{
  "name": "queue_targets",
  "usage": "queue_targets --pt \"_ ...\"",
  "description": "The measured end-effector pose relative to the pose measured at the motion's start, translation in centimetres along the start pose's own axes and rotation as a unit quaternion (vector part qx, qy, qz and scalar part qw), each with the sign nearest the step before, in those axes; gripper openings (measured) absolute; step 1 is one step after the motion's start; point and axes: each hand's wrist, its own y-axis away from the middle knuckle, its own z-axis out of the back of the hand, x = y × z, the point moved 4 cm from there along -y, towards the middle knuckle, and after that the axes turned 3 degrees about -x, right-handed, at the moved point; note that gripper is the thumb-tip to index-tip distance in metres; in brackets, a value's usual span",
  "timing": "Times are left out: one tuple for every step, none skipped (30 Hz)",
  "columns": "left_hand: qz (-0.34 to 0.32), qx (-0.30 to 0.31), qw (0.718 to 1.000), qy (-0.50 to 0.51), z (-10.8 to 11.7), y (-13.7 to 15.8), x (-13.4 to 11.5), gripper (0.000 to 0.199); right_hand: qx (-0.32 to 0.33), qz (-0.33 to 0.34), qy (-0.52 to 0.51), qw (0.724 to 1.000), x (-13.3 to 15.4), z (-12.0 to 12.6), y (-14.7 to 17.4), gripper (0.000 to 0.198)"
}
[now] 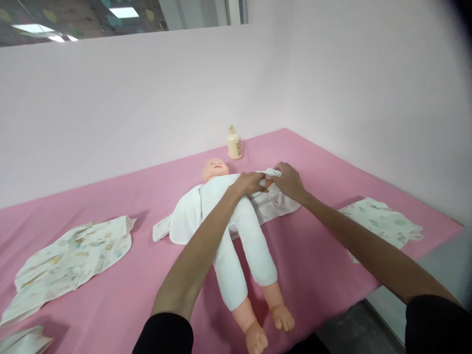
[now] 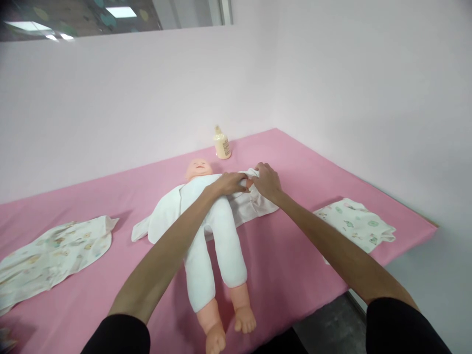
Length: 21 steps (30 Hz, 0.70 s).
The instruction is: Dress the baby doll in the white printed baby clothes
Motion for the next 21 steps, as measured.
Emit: queue_targets --pt "-0.004 0.009 1.0 0.009 0.2 0.1 0.0 0.041 0.002 -0.002 0.0 1.0 -0.1 0.1 0.0 0.02" --pt "-0.006 0.023 1.0 0.018 0.5 0.2 0.0 0.044 0.003 -0.005 0.001 1.0 -0.1 0.3 -0.1 0.02" --pt "-0.004 0.038 0.999 0.026 0.7 0.3 0.0 0.048 0.005 -0.007 0.004 1.0 -0.1 0.5 -0.1 0.02" --pt "0.003 0.052 0.998 0.033 0.9 0.4 0.1 0.051 0.007 -0.008 0.008 1.0 0.0 0.7 -0.1 0.02" --pt "0.012 0.067 0.997 0.04 1.1 0.5 0.1 0.054 0.008 -0.008 0.013 1.0 0.2 0.8 -0.1 0.021" --pt "0.02 0.081 0.995 0.047 1.1 0.6 0.2 0.056 0.01 -0.008 0.02 1.0 0.4 1.0 -0.1 0.021" --pt "0.026 0.092 0.994 0.053 1.1 0.7 0.2 0.057 0.01 -0.009 0.028 1.0 0.7 1.0 -0.1 0.022" --pt "0.029 0.098 0.993 0.057 1.1 0.6 0.2 0.056 0.011 -0.01 0.036 0.999 1.0 1.0 -0.2 0.023" --pt "0.031 0.098 0.993 0.056 0.9 0.6 0.2 0.054 0.011 -0.011 0.045 0.999 1.4 0.9 -0.2 0.023" --pt "0.031 0.09 0.994 0.05 0.8 0.5 0.2 0.051 0.011 -0.011 0.052 0.999 1.8 0.7 -0.3 0.024" --pt "0.03 0.076 0.996 0.038 0.6 0.3 0.2 0.047 0.012 -0.008 0.056 0.998 2.3 0.5 -0.4 0.025" --pt "0.028 0.058 0.998 0.021 0.5 0.2 0.1 0.043 0.013 -0.004 0.057 0.998 2.9 0.2 -0.4 0.026" --pt "0.023 0.038 0.999 0.002 0.4 0.0 0.1 0.039 0.013 0.0 0.055 0.998 3.5 -0.1 -0.5 0.028" --pt "0.015 0.019 1.0 -0.014 0.3 -0.1 0.0 0.034 0.013 0.006 0.049 0.999 4.0 -0.3 -0.5 0.03" --pt "0.009 0.0 1.0 -0.027 0.3 -0.1 -0.1 0.03 0.012 0.01 0.041 0.999 4.5 -0.6 -0.6 0.032" --pt "0.008 -0.018 0.999 -0.036 0.4 -0.1 -0.1 0.027 0.01 0.012 0.028 0.999 4.9 -0.9 -0.6 0.034" --pt "0.013 -0.035 0.998 -0.043 0.5 -0.1 -0.1 0.026 0.007 0.013 0.014 1.0 5.2 -1.1 -0.6 0.036" --pt "0.02 -0.05 0.997 -0.051 0.6 0.0 -0.2 0.026 0.004 0.013 -0.002 1.0 5.3 -1.3 -0.6 0.037" --pt "0.029 -0.061 0.996 -0.062 0.8 0.1 -0.2 0.026 0.001 0.013 -0.017 1.0 5.2 -1.4 -0.5 0.038" --pt "0.037 -0.067 0.994 -0.076 0.9 0.2 -0.2 0.027 0.0 0.014 -0.029 0.999 5.0 -1.6 -0.5 0.039" --pt "0.042 -0.068 0.993 -0.089 0.9 0.3 -0.3 0.028 0.0 0.014 -0.035 0.999 4.6 -1.7 -0.4 0.039"
